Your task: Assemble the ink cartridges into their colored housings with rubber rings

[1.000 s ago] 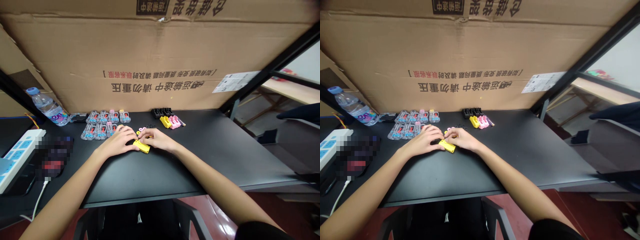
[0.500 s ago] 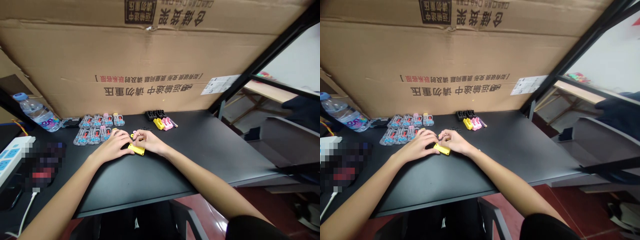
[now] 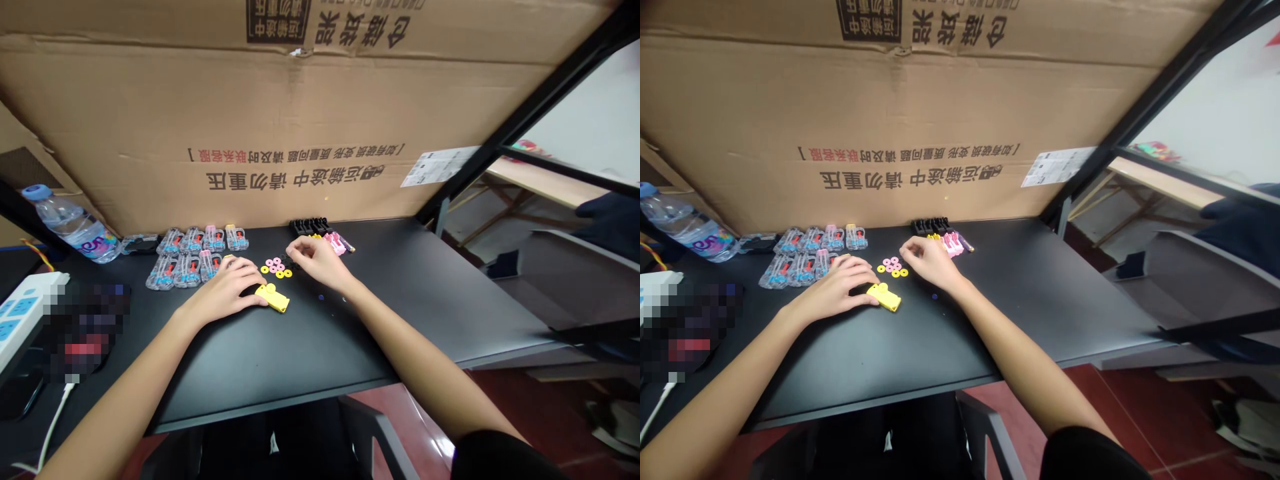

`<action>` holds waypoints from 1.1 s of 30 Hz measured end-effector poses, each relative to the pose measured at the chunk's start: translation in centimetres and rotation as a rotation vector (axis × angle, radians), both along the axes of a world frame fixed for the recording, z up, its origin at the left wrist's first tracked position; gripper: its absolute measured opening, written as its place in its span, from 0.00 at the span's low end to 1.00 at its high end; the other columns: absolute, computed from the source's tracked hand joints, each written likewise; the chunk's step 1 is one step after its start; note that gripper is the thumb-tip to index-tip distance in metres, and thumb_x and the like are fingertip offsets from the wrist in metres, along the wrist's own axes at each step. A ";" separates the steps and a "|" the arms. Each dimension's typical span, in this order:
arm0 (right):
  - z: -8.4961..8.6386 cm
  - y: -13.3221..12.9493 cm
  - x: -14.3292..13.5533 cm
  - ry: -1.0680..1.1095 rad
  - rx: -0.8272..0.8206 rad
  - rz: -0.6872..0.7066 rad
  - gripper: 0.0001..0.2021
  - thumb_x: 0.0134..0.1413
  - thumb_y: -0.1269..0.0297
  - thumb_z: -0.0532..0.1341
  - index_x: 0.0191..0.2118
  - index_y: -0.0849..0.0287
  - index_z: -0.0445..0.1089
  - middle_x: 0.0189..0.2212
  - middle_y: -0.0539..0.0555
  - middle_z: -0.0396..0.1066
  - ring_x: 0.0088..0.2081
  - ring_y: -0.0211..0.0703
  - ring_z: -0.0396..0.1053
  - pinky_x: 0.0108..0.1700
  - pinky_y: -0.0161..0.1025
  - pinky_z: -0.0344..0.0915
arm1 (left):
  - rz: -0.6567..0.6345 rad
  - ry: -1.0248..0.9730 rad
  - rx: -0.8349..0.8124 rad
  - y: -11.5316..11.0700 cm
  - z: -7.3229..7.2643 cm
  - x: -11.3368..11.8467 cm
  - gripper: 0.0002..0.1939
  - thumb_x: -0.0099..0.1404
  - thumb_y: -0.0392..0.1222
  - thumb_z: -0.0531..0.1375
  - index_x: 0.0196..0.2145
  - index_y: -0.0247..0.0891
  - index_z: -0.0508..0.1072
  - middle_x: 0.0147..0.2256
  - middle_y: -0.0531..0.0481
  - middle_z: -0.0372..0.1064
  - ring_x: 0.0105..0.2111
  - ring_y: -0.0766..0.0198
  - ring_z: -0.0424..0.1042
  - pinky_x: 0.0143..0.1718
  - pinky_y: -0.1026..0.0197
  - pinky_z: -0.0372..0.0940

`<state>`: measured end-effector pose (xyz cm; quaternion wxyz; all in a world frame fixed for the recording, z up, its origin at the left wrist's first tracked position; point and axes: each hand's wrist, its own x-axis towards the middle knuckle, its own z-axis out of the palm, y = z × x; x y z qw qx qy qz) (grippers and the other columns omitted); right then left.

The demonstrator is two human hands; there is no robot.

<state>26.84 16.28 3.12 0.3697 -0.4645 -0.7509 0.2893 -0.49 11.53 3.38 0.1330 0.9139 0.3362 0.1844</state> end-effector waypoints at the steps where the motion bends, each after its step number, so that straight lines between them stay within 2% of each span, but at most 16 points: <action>1: 0.0 0.0 0.1 -0.035 0.008 0.013 0.10 0.65 0.58 0.63 0.36 0.59 0.78 0.27 0.51 0.76 0.27 0.40 0.66 0.32 0.39 0.62 | 0.004 -0.002 -0.005 0.0 0.0 0.0 0.18 0.72 0.58 0.66 0.51 0.45 0.80 0.49 0.48 0.79 0.58 0.50 0.69 0.62 0.45 0.54; 3: 0.0 -0.1 0.1 -0.102 0.030 0.066 0.09 0.65 0.61 0.64 0.36 0.58 0.79 0.28 0.51 0.76 0.28 0.40 0.68 0.34 0.39 0.63 | 0.013 -0.008 -0.014 -0.1 0.1 0.0 0.18 0.74 0.58 0.64 0.51 0.45 0.80 0.49 0.48 0.79 0.57 0.50 0.69 0.62 0.45 0.54; 8: 0.1 -0.7 -0.3 -0.224 0.049 0.245 0.10 0.67 0.62 0.63 0.40 0.57 0.83 0.38 0.56 0.77 0.34 0.43 0.71 0.39 0.41 0.65 | 0.012 -0.018 -0.022 -0.1 0.2 0.0 0.14 0.76 0.56 0.62 0.48 0.44 0.78 0.49 0.48 0.79 0.57 0.51 0.69 0.62 0.45 0.54; 13: 0.3 -1.7 -1.0 -0.134 0.023 0.315 0.15 0.70 0.52 0.63 0.43 0.57 0.84 0.34 0.55 0.74 0.30 0.42 0.67 0.37 0.41 0.64 | 0.008 -0.051 -0.039 -0.1 0.3 0.0 0.09 0.78 0.50 0.61 0.45 0.43 0.76 0.47 0.49 0.79 0.54 0.53 0.70 0.60 0.47 0.54; 17: 0.8 -2.3 -1.3 -0.119 0.006 0.409 0.17 0.62 0.47 0.70 0.44 0.56 0.82 0.36 0.53 0.73 0.31 0.41 0.66 0.36 0.39 0.63 | 0.008 -0.065 -0.022 -0.1 0.4 0.1 0.09 0.80 0.43 0.57 0.41 0.42 0.74 0.49 0.48 0.78 0.54 0.54 0.71 0.60 0.47 0.54; 20: 0.9 -2.5 -1.3 -0.173 0.035 0.423 0.17 0.57 0.51 0.74 0.47 0.56 0.80 0.39 0.53 0.73 0.34 0.42 0.68 0.38 0.39 0.64 | 0.009 -0.065 -0.014 -0.1 0.5 0.2 0.09 0.80 0.43 0.57 0.40 0.42 0.74 0.50 0.48 0.77 0.54 0.55 0.71 0.60 0.47 0.54; 25: 0.5 -2.4 -1.2 -0.236 0.075 0.416 0.17 0.59 0.59 0.73 0.53 0.54 0.77 0.46 0.55 0.71 0.39 0.45 0.72 0.43 0.40 0.68 | 0.017 -0.061 -0.018 -0.3 0.7 0.2 0.07 0.78 0.44 0.60 0.40 0.42 0.72 0.48 0.49 0.77 0.53 0.55 0.71 0.59 0.48 0.55; 28: 0.4 -2.2 -1.0 -0.271 0.084 0.424 0.15 0.61 0.61 0.71 0.53 0.54 0.78 0.45 0.55 0.70 0.42 0.47 0.73 0.47 0.41 0.69 | 0.033 -0.058 -0.023 -0.3 0.5 0.1 0.08 0.75 0.47 0.64 0.41 0.42 0.71 0.47 0.49 0.77 0.53 0.54 0.71 0.60 0.47 0.56; 33: 0.4 -2.3 -1.2 -0.143 0.047 0.425 0.13 0.60 0.59 0.71 0.48 0.56 0.77 0.41 0.54 0.70 0.35 0.42 0.69 0.39 0.39 0.66 | 0.098 -0.079 -0.006 -0.2 0.0 0.0 0.16 0.69 0.53 0.69 0.46 0.44 0.70 0.49 0.48 0.75 0.52 0.50 0.70 0.61 0.45 0.58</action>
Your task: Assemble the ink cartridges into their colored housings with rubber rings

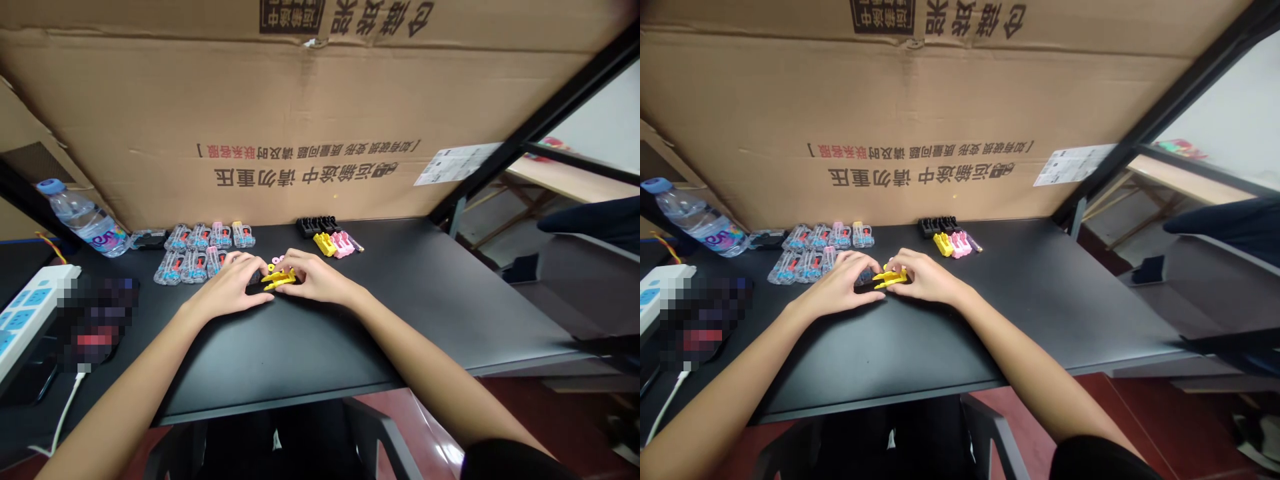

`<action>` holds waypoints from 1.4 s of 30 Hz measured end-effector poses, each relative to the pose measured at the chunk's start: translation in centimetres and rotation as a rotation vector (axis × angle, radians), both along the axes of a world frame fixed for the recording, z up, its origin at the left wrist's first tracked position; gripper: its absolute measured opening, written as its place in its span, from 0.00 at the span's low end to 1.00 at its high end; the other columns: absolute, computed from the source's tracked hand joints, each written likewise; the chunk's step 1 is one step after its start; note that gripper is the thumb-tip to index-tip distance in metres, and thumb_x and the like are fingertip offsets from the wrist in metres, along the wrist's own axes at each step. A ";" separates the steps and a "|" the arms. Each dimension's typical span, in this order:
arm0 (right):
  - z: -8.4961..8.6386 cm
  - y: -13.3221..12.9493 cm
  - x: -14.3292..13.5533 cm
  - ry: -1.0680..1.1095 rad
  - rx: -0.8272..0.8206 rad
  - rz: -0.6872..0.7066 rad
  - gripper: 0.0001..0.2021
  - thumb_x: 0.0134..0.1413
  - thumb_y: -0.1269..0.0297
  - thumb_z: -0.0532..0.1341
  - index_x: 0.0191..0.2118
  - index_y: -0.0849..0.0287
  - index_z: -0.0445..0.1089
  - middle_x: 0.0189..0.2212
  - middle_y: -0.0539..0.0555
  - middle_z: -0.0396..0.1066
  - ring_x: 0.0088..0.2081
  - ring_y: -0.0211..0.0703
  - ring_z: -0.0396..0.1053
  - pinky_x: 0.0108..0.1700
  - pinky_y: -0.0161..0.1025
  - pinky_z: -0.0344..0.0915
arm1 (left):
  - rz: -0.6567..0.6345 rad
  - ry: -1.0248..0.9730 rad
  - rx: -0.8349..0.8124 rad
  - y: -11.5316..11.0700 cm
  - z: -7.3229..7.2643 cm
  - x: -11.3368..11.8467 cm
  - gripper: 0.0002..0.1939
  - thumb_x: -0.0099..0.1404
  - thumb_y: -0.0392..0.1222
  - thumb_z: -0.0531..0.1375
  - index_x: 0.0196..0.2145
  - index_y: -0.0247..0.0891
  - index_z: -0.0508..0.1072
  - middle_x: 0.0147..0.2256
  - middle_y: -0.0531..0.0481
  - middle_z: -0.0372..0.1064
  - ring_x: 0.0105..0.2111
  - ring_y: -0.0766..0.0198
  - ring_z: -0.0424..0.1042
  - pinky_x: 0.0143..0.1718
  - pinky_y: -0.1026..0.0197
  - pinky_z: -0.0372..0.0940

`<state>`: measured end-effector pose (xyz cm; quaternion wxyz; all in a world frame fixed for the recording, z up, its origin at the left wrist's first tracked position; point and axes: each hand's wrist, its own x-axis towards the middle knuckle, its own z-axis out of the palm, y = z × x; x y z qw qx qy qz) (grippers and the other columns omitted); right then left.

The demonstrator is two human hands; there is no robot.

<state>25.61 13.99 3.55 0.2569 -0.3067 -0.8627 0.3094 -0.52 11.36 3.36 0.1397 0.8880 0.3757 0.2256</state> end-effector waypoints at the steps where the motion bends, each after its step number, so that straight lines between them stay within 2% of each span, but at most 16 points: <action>1: 0.0 -0.1 -0.1 0.029 -0.026 -0.006 0.12 0.59 0.59 0.71 0.46 0.56 0.76 0.40 0.53 0.71 0.33 0.41 0.67 0.37 0.39 0.65 | 0.011 -0.012 0.001 0.0 0.0 0.0 0.16 0.70 0.52 0.68 0.47 0.44 0.70 0.49 0.47 0.76 0.52 0.50 0.70 0.61 0.45 0.58; 5: -0.3 -0.1 -0.4 0.069 -0.120 -0.007 0.13 0.58 0.57 0.72 0.42 0.56 0.71 0.35 0.49 0.71 0.28 0.37 0.63 0.33 0.37 0.62 | 0.007 -0.036 -0.003 0.0 0.2 0.1 0.10 0.74 0.48 0.64 0.49 0.44 0.72 0.48 0.48 0.77 0.52 0.52 0.72 0.61 0.45 0.57; 8: -0.3 0.3 0.1 0.061 -0.157 0.005 0.18 0.56 0.51 0.74 0.43 0.56 0.73 0.34 0.49 0.73 0.29 0.38 0.64 0.33 0.37 0.62 | -0.012 -0.050 0.006 -0.1 0.5 0.1 0.09 0.74 0.48 0.64 0.48 0.44 0.73 0.48 0.48 0.77 0.52 0.53 0.72 0.61 0.45 0.58; 11: 0.2 1.0 1.0 0.050 -0.133 -0.078 0.17 0.62 0.47 0.69 0.43 0.57 0.76 0.34 0.52 0.76 0.30 0.41 0.67 0.34 0.39 0.63 | -0.021 -0.071 0.006 -0.3 0.5 0.2 0.10 0.73 0.48 0.65 0.47 0.44 0.73 0.47 0.48 0.77 0.52 0.53 0.72 0.61 0.45 0.59; 13: 0.5 1.4 1.4 0.031 -0.075 -0.153 0.15 0.66 0.49 0.65 0.41 0.57 0.78 0.35 0.54 0.78 0.32 0.44 0.70 0.35 0.40 0.64 | -0.013 -0.076 -0.004 -0.5 0.5 0.3 0.10 0.72 0.48 0.66 0.47 0.44 0.73 0.47 0.47 0.78 0.52 0.51 0.71 0.61 0.44 0.60; 15: 0.5 1.6 1.6 -0.012 -0.016 -0.167 0.13 0.67 0.53 0.65 0.39 0.57 0.80 0.35 0.56 0.79 0.34 0.46 0.72 0.38 0.41 0.64 | 0.007 -0.082 -0.014 -0.6 0.4 0.3 0.11 0.72 0.49 0.65 0.48 0.44 0.73 0.47 0.47 0.78 0.53 0.49 0.69 0.60 0.44 0.62; 21: -0.5 1.7 1.2 -0.187 0.064 -0.093 0.07 0.65 0.63 0.67 0.41 0.56 0.83 0.33 0.55 0.78 0.33 0.45 0.72 0.38 0.40 0.62 | -0.021 -0.057 -0.019 -0.2 0.0 0.2 0.15 0.72 0.49 0.66 0.53 0.45 0.74 0.47 0.48 0.79 0.52 0.51 0.72 0.63 0.42 0.59; 24: -0.8 1.7 1.0 -0.217 0.097 -0.084 0.05 0.64 0.65 0.67 0.40 0.56 0.83 0.33 0.54 0.77 0.33 0.44 0.71 0.38 0.40 0.62 | -0.046 -0.048 -0.021 -0.2 0.0 0.3 0.12 0.72 0.48 0.66 0.51 0.45 0.75 0.47 0.48 0.80 0.52 0.51 0.73 0.61 0.44 0.60; 28: -0.7 1.5 0.9 -0.216 0.122 -0.028 0.06 0.65 0.68 0.66 0.42 0.56 0.83 0.36 0.55 0.77 0.34 0.44 0.72 0.39 0.40 0.63 | -0.085 -0.107 -0.012 -0.5 0.5 0.7 0.09 0.71 0.41 0.64 0.48 0.45 0.75 0.45 0.51 0.80 0.48 0.56 0.76 0.62 0.46 0.59; 31: -0.6 1.1 0.9 -0.230 0.138 0.011 0.07 0.65 0.68 0.65 0.42 0.55 0.83 0.38 0.55 0.77 0.36 0.45 0.73 0.40 0.40 0.64 | -0.069 -0.135 0.049 -0.5 0.6 0.6 0.10 0.70 0.39 0.63 0.49 0.44 0.75 0.46 0.51 0.80 0.48 0.56 0.76 0.62 0.47 0.59; 36: -0.2 0.4 0.7 -0.252 0.150 0.037 0.07 0.65 0.68 0.66 0.41 0.53 0.83 0.42 0.55 0.78 0.38 0.46 0.76 0.43 0.41 0.67 | -0.031 -0.052 0.214 0.2 0.1 -0.1 0.15 0.70 0.37 0.62 0.52 0.45 0.78 0.48 0.47 0.78 0.51 0.54 0.74 0.60 0.47 0.61; 42: -0.1 0.0 0.3 -0.293 0.215 0.042 0.08 0.65 0.72 0.64 0.40 0.56 0.81 0.40 0.56 0.77 0.38 0.45 0.75 0.42 0.40 0.68 | 0.026 -0.028 0.328 0.4 0.0 -0.4 0.17 0.70 0.33 0.62 0.53 0.47 0.79 0.48 0.48 0.77 0.49 0.56 0.74 0.60 0.46 0.60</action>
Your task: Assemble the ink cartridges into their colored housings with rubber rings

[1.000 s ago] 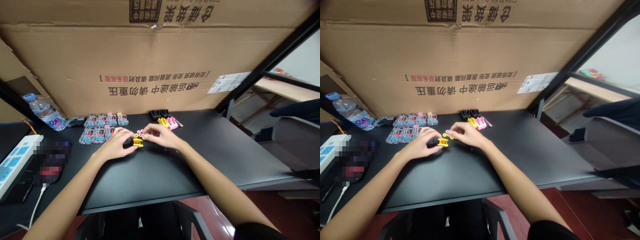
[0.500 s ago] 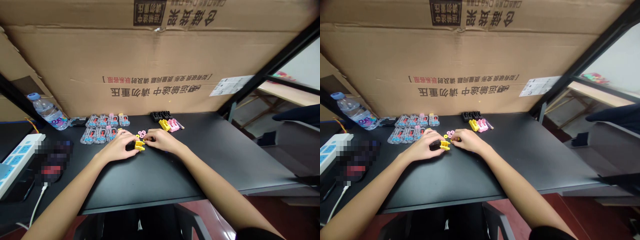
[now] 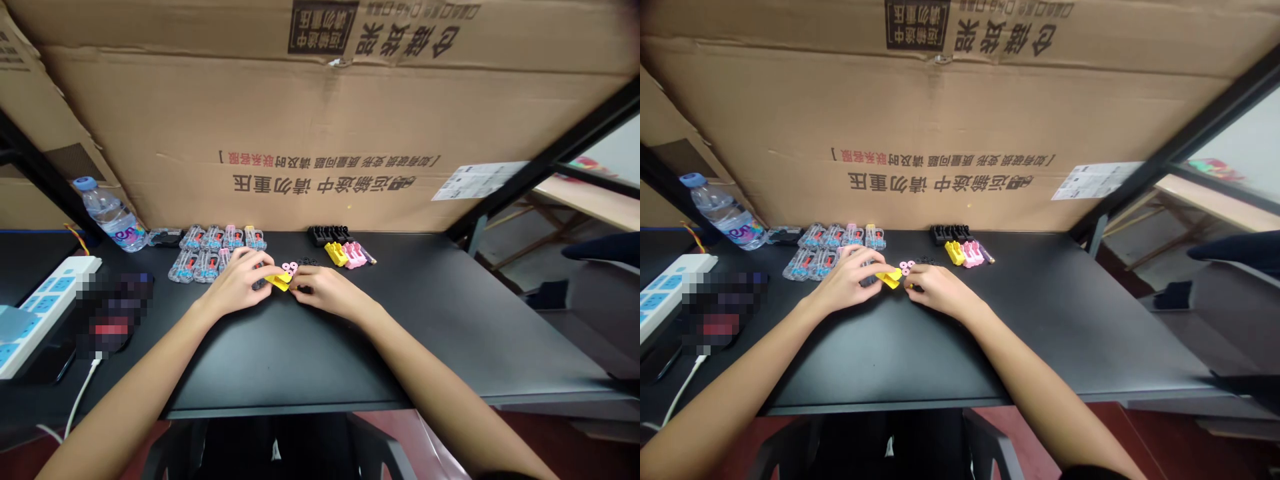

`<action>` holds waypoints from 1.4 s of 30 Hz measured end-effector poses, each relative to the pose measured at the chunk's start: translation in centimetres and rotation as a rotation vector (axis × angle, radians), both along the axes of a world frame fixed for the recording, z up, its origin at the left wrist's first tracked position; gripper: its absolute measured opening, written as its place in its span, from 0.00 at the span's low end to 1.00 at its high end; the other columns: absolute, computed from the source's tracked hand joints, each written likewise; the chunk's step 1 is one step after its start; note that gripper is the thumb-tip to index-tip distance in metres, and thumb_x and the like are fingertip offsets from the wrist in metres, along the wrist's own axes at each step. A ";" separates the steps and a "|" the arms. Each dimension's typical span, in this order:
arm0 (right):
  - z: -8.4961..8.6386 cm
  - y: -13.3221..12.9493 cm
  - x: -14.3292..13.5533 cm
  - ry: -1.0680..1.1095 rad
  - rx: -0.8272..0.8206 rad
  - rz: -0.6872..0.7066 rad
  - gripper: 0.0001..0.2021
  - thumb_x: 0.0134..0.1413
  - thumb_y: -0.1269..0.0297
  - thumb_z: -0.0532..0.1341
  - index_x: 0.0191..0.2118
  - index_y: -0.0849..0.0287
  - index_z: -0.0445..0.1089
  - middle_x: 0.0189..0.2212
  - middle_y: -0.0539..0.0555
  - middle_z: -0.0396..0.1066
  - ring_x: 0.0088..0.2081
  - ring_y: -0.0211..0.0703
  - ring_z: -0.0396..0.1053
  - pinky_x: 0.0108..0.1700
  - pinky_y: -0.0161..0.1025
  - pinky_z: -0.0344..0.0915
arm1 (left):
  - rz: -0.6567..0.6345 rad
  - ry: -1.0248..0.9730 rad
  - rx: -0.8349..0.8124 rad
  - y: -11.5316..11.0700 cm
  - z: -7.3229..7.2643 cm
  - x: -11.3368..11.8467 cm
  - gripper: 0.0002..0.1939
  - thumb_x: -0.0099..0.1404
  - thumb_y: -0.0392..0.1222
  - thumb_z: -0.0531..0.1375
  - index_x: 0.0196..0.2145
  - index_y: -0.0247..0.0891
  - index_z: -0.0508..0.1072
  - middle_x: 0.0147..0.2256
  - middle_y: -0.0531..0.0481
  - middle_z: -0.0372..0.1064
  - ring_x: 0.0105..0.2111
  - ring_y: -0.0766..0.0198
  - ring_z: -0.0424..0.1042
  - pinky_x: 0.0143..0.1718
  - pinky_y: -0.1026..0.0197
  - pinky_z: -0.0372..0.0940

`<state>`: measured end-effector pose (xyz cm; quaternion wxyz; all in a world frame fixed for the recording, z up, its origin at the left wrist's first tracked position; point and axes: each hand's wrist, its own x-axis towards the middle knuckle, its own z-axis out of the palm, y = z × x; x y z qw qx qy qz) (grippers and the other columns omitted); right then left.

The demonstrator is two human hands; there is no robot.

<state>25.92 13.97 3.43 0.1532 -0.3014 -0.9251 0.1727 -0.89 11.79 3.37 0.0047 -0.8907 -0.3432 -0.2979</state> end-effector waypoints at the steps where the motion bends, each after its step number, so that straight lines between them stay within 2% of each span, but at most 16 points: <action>1: 0.0 0.0 0.0 -0.011 0.019 -0.001 0.08 0.65 0.73 0.63 0.40 0.57 0.80 0.40 0.56 0.77 0.37 0.45 0.75 0.42 0.40 0.68 | 0.010 0.002 0.026 0.0 0.0 0.0 0.17 0.70 0.32 0.62 0.52 0.47 0.80 0.47 0.48 0.77 0.49 0.56 0.75 0.60 0.46 0.59; 5: -0.1 0.0 -0.1 -0.005 0.071 0.003 0.11 0.62 0.77 0.61 0.44 0.58 0.79 0.38 0.56 0.77 0.35 0.44 0.74 0.40 0.39 0.67 | 0.011 0.005 0.128 0.3 -0.2 -0.1 0.16 0.71 0.28 0.61 0.50 0.46 0.80 0.46 0.50 0.79 0.47 0.58 0.76 0.59 0.48 0.58; 8: -0.4 0.2 -0.3 0.108 0.008 -0.026 0.13 0.61 0.78 0.60 0.43 0.58 0.80 0.36 0.55 0.78 0.34 0.43 0.74 0.40 0.39 0.69 | 0.004 0.003 0.158 0.4 -0.3 -0.2 0.14 0.72 0.28 0.62 0.48 0.45 0.80 0.46 0.52 0.81 0.47 0.59 0.77 0.58 0.49 0.59; 10: -0.5 0.3 -0.5 0.250 -0.105 -0.103 0.10 0.61 0.74 0.62 0.41 0.57 0.80 0.34 0.54 0.79 0.34 0.44 0.75 0.40 0.40 0.71 | 0.007 -0.009 0.172 0.3 -0.2 -0.2 0.12 0.73 0.29 0.62 0.46 0.44 0.80 0.45 0.52 0.82 0.47 0.59 0.77 0.57 0.49 0.59; 12: -0.6 0.4 -0.8 0.424 -0.274 -0.207 0.06 0.62 0.65 0.66 0.40 0.58 0.81 0.34 0.55 0.80 0.34 0.44 0.76 0.39 0.41 0.73 | 0.010 -0.016 0.181 0.3 -0.1 -0.1 0.11 0.73 0.28 0.62 0.45 0.43 0.79 0.45 0.52 0.82 0.47 0.59 0.78 0.57 0.50 0.59; 15: -0.4 0.3 -1.3 0.612 -0.560 -0.301 0.14 0.58 0.52 0.71 0.40 0.58 0.82 0.34 0.54 0.81 0.31 0.43 0.75 0.37 0.43 0.76 | -0.004 -0.009 0.183 0.3 -0.2 0.0 0.12 0.73 0.27 0.61 0.45 0.43 0.79 0.45 0.52 0.82 0.48 0.59 0.78 0.58 0.49 0.58; 17: -0.2 0.1 -1.7 0.663 -0.699 -0.313 0.17 0.53 0.49 0.75 0.40 0.58 0.83 0.35 0.54 0.81 0.32 0.42 0.75 0.39 0.43 0.77 | -0.025 -0.004 0.184 0.2 -0.3 0.0 0.13 0.73 0.27 0.60 0.46 0.43 0.79 0.46 0.52 0.82 0.49 0.59 0.78 0.58 0.49 0.58; 23: -0.5 -0.1 -2.2 0.771 -0.883 -0.354 0.17 0.46 0.51 0.79 0.35 0.58 0.84 0.43 0.56 0.81 0.40 0.44 0.77 0.46 0.44 0.77 | -0.088 -0.025 0.240 -0.2 -0.1 0.5 0.10 0.76 0.30 0.60 0.46 0.42 0.78 0.44 0.52 0.83 0.48 0.59 0.78 0.57 0.50 0.58; 29: -0.7 0.0 -2.1 0.831 -1.042 -0.321 0.15 0.44 0.56 0.81 0.33 0.59 0.82 0.37 0.54 0.81 0.39 0.42 0.77 0.50 0.44 0.76 | -0.090 -0.048 0.261 -0.3 0.1 0.8 0.10 0.77 0.30 0.59 0.45 0.42 0.78 0.43 0.52 0.83 0.48 0.60 0.78 0.56 0.51 0.59; 36: -0.8 -0.2 -2.3 0.915 -1.109 -0.339 0.20 0.43 0.63 0.82 0.42 0.57 0.79 0.37 0.51 0.79 0.40 0.40 0.76 0.45 0.39 0.73 | -0.073 -0.041 0.229 -0.2 -0.1 0.8 0.10 0.77 0.30 0.59 0.45 0.43 0.79 0.44 0.51 0.83 0.49 0.60 0.77 0.57 0.51 0.58; 42: -1.2 -0.2 -2.2 0.935 -1.133 -0.308 0.20 0.44 0.62 0.82 0.41 0.55 0.75 0.35 0.49 0.78 0.38 0.40 0.76 0.45 0.40 0.72 | -0.084 -0.038 0.217 -0.1 -0.5 0.8 0.10 0.77 0.31 0.59 0.45 0.43 0.79 0.46 0.51 0.83 0.50 0.59 0.77 0.56 0.51 0.59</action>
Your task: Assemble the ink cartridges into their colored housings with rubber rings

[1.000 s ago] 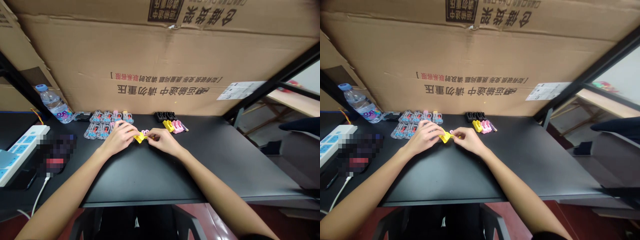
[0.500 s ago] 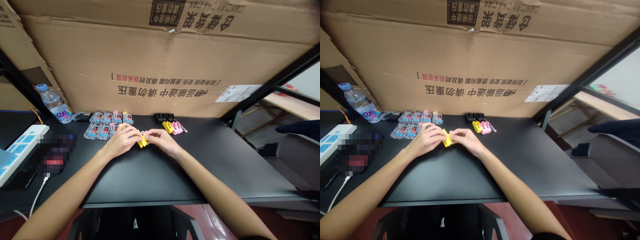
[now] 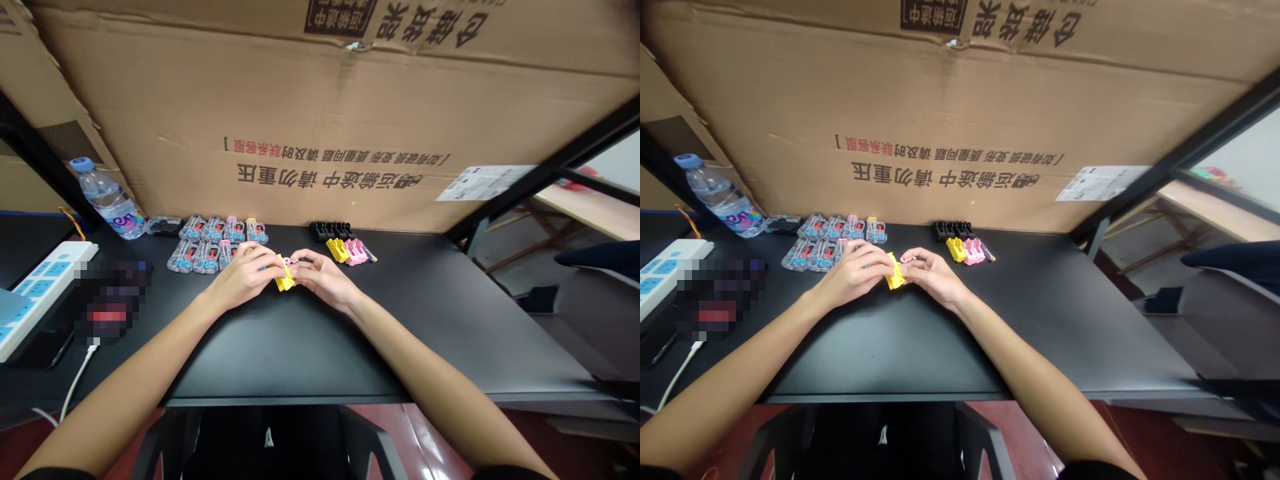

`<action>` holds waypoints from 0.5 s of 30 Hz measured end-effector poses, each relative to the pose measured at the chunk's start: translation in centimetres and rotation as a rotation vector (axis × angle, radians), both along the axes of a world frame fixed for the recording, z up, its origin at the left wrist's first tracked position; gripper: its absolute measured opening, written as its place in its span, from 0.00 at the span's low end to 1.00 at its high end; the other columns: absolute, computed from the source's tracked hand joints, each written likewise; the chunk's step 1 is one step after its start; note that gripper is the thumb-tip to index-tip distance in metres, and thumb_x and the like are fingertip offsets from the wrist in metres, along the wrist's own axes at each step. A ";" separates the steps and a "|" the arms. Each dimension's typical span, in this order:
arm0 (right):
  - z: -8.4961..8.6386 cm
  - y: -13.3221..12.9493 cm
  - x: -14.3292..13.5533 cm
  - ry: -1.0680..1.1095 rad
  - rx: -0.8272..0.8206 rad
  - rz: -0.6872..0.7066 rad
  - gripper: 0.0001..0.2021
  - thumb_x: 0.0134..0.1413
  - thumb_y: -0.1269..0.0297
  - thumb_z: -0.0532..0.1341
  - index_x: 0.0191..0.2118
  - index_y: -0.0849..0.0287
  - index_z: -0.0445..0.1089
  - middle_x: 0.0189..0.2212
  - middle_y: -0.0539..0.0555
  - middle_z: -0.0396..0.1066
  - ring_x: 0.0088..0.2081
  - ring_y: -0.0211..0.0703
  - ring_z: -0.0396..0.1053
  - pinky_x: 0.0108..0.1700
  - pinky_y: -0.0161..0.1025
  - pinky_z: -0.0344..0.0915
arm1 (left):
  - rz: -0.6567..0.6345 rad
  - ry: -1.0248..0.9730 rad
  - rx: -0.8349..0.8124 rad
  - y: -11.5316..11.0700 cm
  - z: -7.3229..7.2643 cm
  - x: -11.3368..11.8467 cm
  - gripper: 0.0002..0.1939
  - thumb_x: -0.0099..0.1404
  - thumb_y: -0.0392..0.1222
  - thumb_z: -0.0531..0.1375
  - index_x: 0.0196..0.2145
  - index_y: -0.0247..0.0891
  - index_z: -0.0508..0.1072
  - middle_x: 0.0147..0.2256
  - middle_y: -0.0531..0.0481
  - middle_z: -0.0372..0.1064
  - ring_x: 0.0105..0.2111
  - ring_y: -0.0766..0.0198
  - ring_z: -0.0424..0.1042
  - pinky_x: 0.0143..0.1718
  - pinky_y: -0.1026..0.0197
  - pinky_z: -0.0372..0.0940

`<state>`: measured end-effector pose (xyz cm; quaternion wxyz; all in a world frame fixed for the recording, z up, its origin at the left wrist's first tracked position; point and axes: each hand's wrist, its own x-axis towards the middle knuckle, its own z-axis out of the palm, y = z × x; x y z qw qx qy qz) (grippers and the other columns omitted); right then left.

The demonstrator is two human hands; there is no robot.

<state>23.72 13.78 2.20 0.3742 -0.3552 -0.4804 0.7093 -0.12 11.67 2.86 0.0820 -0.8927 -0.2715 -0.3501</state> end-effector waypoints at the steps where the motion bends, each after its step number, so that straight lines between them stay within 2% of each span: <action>1: -0.1 0.0 0.0 0.004 0.003 0.004 0.20 0.44 0.62 0.82 0.41 0.55 0.75 0.35 0.49 0.78 0.38 0.40 0.76 0.46 0.41 0.72 | 0.006 0.003 -0.007 0.0 0.0 0.0 0.11 0.77 0.31 0.59 0.45 0.43 0.79 0.46 0.51 0.83 0.50 0.59 0.77 0.56 0.50 0.60; 11: -0.3 -0.1 -0.3 -0.062 0.115 0.009 0.18 0.47 0.57 0.80 0.41 0.55 0.77 0.36 0.51 0.79 0.38 0.41 0.76 0.46 0.41 0.74 | 0.055 0.018 -0.067 0.1 0.1 -0.2 0.11 0.77 0.32 0.58 0.46 0.44 0.79 0.46 0.51 0.82 0.50 0.58 0.77 0.57 0.49 0.59; 15: 0.2 0.0 0.0 -0.130 0.196 0.000 0.16 0.52 0.53 0.77 0.41 0.56 0.79 0.34 0.52 0.78 0.32 0.41 0.75 0.41 0.44 0.75 | 0.077 -0.023 -0.073 0.2 0.1 -0.5 0.08 0.76 0.34 0.61 0.48 0.44 0.79 0.47 0.49 0.81 0.49 0.57 0.77 0.56 0.50 0.60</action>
